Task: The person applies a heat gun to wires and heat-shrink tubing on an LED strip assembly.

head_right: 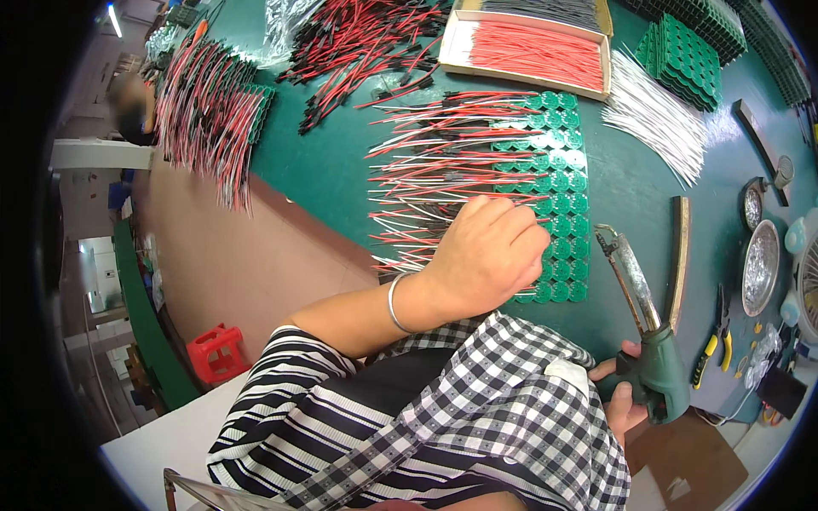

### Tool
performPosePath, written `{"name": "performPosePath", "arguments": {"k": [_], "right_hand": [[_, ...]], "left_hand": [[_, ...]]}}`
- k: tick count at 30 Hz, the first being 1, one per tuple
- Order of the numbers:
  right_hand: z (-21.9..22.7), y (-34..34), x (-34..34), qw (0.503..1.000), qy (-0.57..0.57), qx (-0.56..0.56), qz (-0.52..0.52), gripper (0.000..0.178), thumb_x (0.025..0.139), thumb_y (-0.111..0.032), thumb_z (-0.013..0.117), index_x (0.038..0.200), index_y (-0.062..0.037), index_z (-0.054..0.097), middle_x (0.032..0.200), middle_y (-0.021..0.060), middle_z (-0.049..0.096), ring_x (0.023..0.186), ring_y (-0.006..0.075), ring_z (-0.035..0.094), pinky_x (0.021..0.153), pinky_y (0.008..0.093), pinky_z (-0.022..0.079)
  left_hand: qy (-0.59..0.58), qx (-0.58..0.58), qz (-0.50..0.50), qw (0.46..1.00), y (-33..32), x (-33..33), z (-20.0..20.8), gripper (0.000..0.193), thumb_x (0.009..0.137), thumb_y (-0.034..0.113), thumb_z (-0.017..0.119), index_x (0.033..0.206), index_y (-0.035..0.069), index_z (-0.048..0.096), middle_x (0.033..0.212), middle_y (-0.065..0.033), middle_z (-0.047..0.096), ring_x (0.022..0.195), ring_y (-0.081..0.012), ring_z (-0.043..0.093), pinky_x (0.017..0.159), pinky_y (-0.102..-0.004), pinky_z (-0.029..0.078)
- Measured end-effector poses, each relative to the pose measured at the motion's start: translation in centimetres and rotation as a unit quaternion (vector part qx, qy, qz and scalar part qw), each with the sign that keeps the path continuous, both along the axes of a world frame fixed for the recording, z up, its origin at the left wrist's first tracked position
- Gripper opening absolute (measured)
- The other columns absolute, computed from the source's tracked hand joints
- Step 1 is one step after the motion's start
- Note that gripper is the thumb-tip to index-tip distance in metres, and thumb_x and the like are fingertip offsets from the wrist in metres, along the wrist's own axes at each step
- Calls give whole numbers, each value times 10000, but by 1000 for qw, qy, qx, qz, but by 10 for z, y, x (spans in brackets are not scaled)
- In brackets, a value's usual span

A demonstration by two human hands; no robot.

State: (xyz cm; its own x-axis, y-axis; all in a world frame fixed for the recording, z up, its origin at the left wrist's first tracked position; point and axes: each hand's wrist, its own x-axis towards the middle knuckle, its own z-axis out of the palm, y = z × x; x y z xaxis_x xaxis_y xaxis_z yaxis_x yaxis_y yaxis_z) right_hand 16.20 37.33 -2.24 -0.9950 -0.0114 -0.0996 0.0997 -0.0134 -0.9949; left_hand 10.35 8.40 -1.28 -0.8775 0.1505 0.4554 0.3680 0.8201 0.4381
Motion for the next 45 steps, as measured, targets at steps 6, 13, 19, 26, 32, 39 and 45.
{"name": "performPosePath", "arguments": {"k": [6,13,19,26,32,39,45], "right_hand": [[2,-8,3,999,-2,10,-39,612,848,-300,637,1282,48,382,1168,179,549,647,198,608,601,319,494],[3,-6,5,999,-4,-23,-21,619,834,-307,640,1268,60,395,1144,185,558,632,194,605,593,321,486],[3,-6,5,999,-32,-34,13,612,826,-307,644,1247,73,414,1130,179,568,637,193,606,582,317,486],[10,-10,5,999,-33,-29,13,617,824,-311,655,1248,69,418,1136,177,566,655,191,608,587,315,490],[8,-17,8,998,-25,-44,-23,625,822,-313,658,1278,34,408,1153,179,562,658,195,609,597,314,495],[8,-9,7,999,-33,-35,14,635,821,-310,656,1297,22,398,1161,175,561,665,200,614,603,317,498],[8,-5,6,997,-50,-30,46,628,821,-296,659,1296,24,400,1163,177,559,664,203,615,597,322,502]], "left_hand": [[-19,6,-18,1000,-21,-3,20,142,717,92,664,840,64,598,832,-75,565,805,-254,550,726,-372,423],[66,-161,315,933,-201,-47,36,87,782,191,665,779,107,688,804,-98,651,752,-304,611,674,-420,489],[-62,-220,384,895,-263,-60,5,109,798,217,677,825,112,690,838,-96,650,790,-301,618,700,-424,484],[-111,-135,333,927,-275,-65,9,115,806,225,664,841,116,677,866,-95,664,845,-303,627,728,-451,474],[-135,-160,321,924,-277,-61,14,126,799,197,664,860,87,662,854,-115,661,831,-313,628,740,-441,480],[-206,-95,304,925,-287,-61,10,165,818,204,670,887,54,652,801,-93,663,737,-233,627,702,-345,485],[-221,-35,326,918,-297,-54,23,153,831,227,634,893,87,647,803,-102,674,785,-284,647,729,-377,485]]}}
